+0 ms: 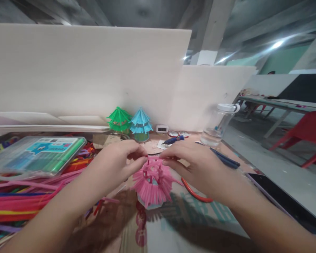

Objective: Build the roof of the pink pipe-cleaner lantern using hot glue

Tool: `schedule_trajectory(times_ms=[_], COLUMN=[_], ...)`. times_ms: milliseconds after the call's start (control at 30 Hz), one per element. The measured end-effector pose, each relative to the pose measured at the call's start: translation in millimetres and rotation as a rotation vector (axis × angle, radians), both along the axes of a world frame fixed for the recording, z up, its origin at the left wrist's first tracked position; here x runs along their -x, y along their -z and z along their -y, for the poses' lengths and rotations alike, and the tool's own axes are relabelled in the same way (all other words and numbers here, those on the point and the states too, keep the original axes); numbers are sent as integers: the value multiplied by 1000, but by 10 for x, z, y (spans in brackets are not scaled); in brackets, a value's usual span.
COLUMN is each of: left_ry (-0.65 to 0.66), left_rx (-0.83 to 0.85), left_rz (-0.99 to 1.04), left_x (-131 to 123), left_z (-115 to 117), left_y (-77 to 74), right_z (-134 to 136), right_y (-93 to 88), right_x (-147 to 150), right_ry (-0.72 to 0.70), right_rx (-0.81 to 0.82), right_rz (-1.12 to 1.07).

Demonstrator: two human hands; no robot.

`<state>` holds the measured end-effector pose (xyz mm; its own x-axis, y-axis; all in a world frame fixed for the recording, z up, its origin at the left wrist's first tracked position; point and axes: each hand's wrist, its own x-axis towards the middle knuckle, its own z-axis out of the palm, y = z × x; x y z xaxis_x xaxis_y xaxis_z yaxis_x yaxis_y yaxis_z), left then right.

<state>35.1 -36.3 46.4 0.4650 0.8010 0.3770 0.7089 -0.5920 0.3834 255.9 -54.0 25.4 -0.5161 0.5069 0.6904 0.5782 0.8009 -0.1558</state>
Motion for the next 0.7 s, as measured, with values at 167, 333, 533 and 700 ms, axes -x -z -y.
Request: schedule_trajectory(times_ms=[167, 333, 533, 700], left_ry=[36, 68, -24, 13], left_rx=[18, 68, 210, 268], left_rz=[44, 78, 99, 75], left_x=[-12, 14, 121, 138], left_z=[23, -15, -167, -237], left_y=[71, 101, 162, 192], right_z=[-66, -48, -33, -17], right_y=[139, 163, 185, 203], right_x=[-28, -27, -34, -1], right_ry=[-12, 50, 104, 116], right_rx=[-3, 49, 57, 11], right_rz=[-43, -83, -28, 42])
